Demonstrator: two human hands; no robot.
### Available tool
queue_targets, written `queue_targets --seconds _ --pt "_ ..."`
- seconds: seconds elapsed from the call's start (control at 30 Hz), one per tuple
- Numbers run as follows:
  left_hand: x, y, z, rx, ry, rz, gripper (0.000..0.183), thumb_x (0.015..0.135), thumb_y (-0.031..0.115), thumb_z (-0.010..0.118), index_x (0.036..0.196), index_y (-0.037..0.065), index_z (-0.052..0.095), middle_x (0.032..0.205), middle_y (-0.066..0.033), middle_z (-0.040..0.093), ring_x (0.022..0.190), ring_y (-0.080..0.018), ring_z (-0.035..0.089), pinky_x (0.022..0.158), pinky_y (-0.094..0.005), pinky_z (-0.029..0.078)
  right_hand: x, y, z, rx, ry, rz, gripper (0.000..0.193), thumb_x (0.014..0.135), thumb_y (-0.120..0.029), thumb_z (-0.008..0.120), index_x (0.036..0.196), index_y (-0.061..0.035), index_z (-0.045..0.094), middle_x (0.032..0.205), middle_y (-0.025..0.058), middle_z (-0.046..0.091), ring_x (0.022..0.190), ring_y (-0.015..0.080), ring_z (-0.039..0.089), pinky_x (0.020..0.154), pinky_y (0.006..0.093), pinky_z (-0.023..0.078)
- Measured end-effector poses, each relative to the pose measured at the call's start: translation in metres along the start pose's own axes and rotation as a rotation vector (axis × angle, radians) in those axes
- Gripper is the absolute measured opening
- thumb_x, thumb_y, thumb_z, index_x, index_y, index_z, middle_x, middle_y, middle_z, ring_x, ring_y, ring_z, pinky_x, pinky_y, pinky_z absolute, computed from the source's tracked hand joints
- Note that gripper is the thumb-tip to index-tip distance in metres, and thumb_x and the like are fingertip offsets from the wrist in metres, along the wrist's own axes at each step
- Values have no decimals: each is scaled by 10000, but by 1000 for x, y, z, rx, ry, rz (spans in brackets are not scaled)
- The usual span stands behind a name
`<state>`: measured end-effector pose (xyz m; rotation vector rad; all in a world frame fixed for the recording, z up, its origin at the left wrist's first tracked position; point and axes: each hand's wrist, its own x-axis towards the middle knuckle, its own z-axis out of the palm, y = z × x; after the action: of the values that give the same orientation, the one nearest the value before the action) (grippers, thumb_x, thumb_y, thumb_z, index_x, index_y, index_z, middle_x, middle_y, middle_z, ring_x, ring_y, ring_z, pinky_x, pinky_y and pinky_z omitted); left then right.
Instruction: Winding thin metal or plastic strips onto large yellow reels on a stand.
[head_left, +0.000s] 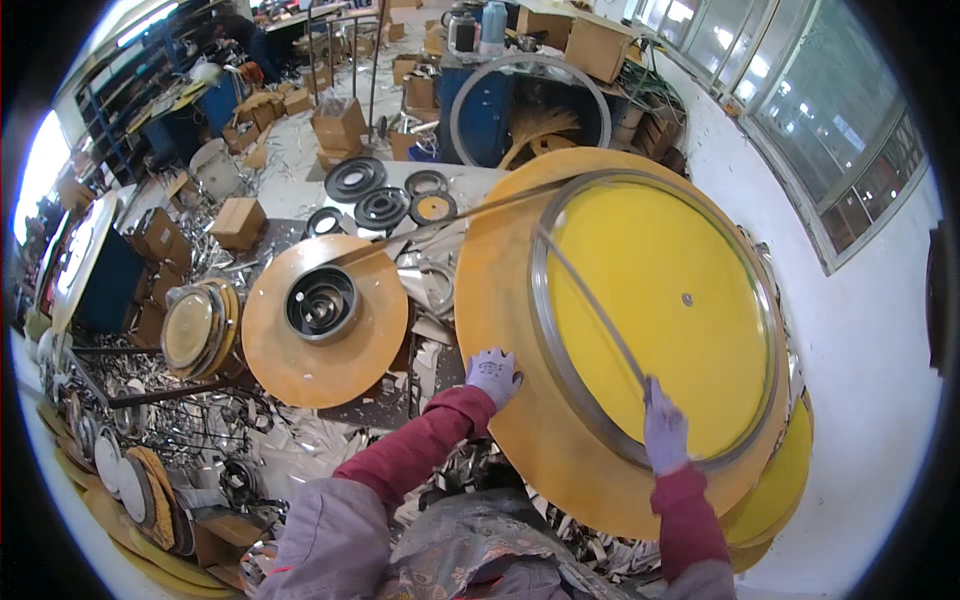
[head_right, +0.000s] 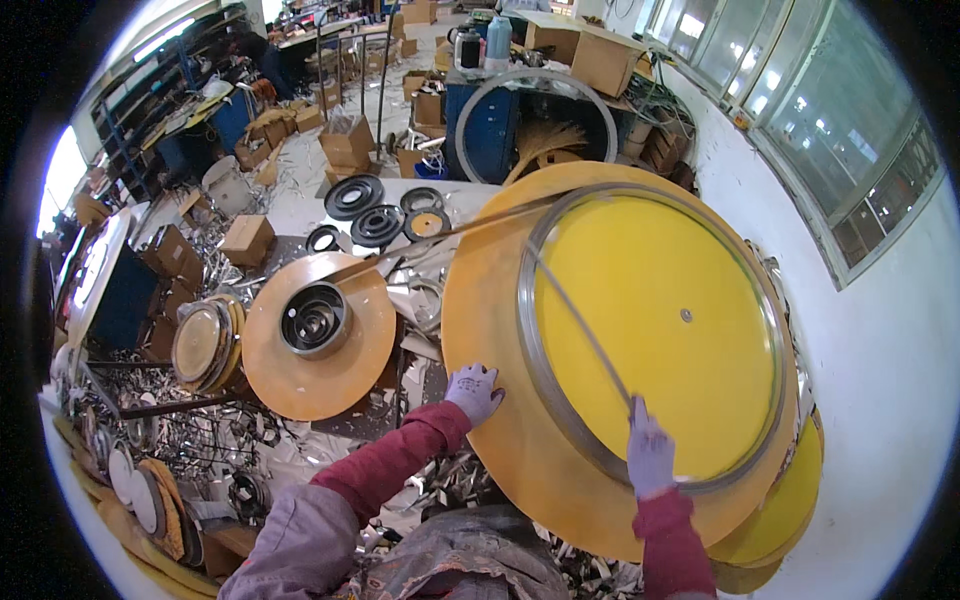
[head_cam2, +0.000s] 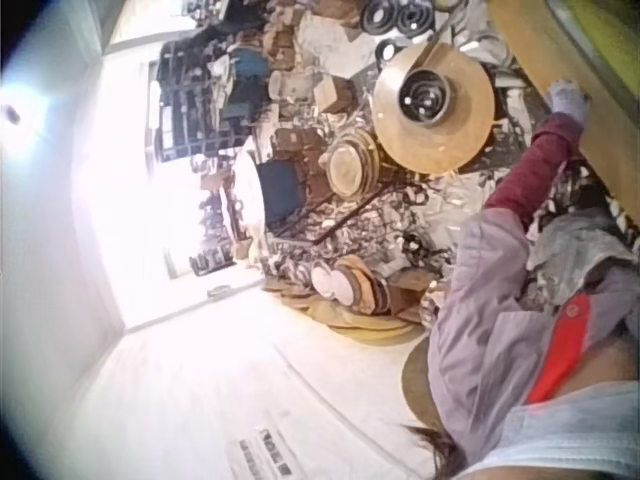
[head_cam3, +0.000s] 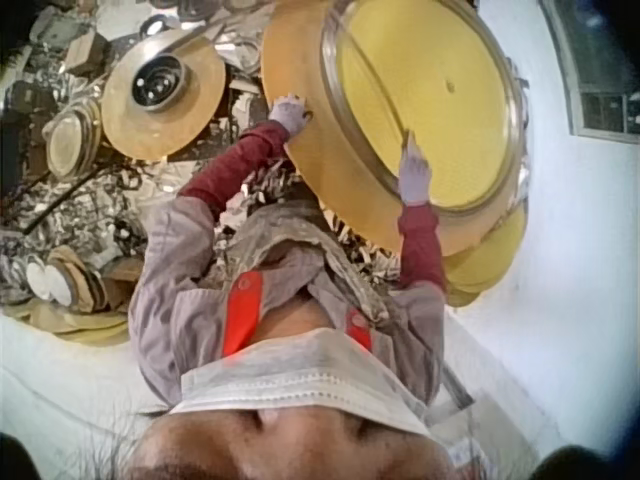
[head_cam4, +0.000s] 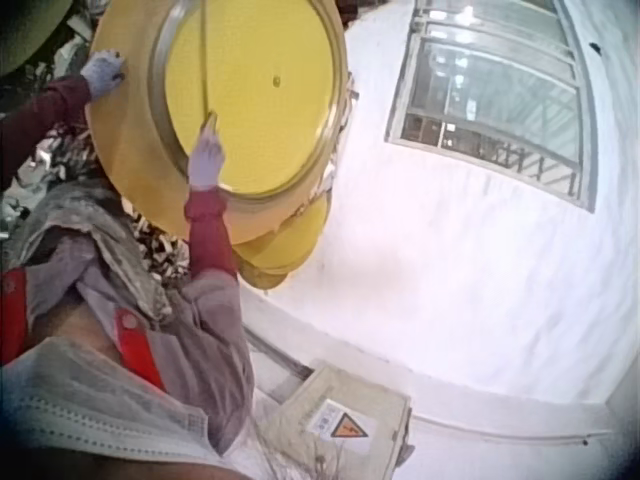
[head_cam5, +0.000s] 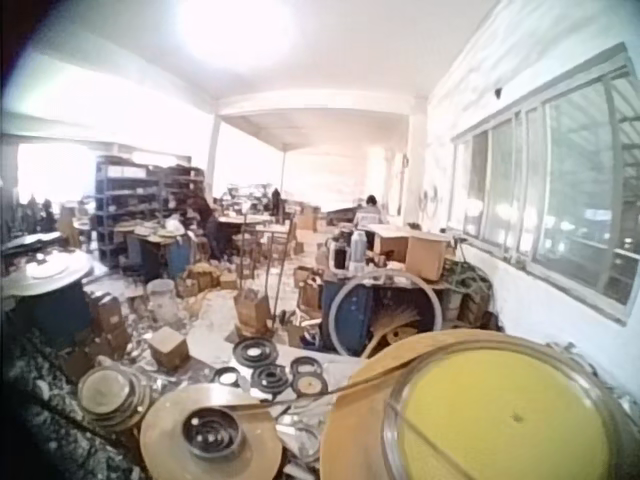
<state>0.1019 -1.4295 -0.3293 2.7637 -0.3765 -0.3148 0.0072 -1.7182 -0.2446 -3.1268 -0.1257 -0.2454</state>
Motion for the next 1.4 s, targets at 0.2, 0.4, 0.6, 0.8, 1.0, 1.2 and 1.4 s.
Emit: queue_targets --seconds 0.2,0.4,0.6,0.8,1.0,1.2,1.4 --pt "4 19 57 -513 -51 -7 508 796 268 536 1232 26 442 1018 -217 601 905 -344 609 788 -434 480 104 10 0 528 141 230 446 823 -93 567 1256 -37 474 777 140 607 588 252 572 515 363 456" --pt "23 53 77 -1259 -411 -50 565 772 82 626 1279 -31 401 913 -103 638 818 -156 601 665 -283 506 -12 45 -21 889 219 616 477 785 -45 574 1259 -39 521 727 -50 520 521 35 323 458 216 294" --pt "137 27 53 -912 -28 -171 344 758 105 584 1081 -12 567 754 -117 617 633 -214 581 582 -346 486 -214 122 18 934 520 1091 428 832 -20 519 1260 -11 507 1134 7 585 591 62 403 522 207 349" --pt "110 -7 61 -1521 24 -263 481 779 53 516 1236 -22 383 691 -81 528 545 -162 510 469 -297 418 -329 166 84 1058 763 1092 456 938 -228 477 1327 1 406 1121 136 564 968 207 564 813 303 477" --pt "6 63 87 -1553 -246 -316 540 785 52 556 1272 -25 338 886 -155 555 634 -192 559 538 -317 479 -320 138 98 235 609 952 448 951 -223 424 1326 19 395 1183 184 562 1024 262 569 878 332 449" --pt "107 4 108 -1377 200 -163 639 823 109 595 1316 -44 217 1229 -212 462 1104 -285 487 942 -377 411 -265 126 69 387 346 1054 405 930 -141 423 1295 34 425 1288 195 486 1165 300 492 966 349 393" --pt "85 -14 23 -1140 662 36 598 783 81 595 1314 16 327 1127 -190 525 788 -224 527 701 -343 462 -278 131 68 433 369 1066 412 928 -154 428 1295 33 430 1310 183 473 1154 266 505 938 326 413"
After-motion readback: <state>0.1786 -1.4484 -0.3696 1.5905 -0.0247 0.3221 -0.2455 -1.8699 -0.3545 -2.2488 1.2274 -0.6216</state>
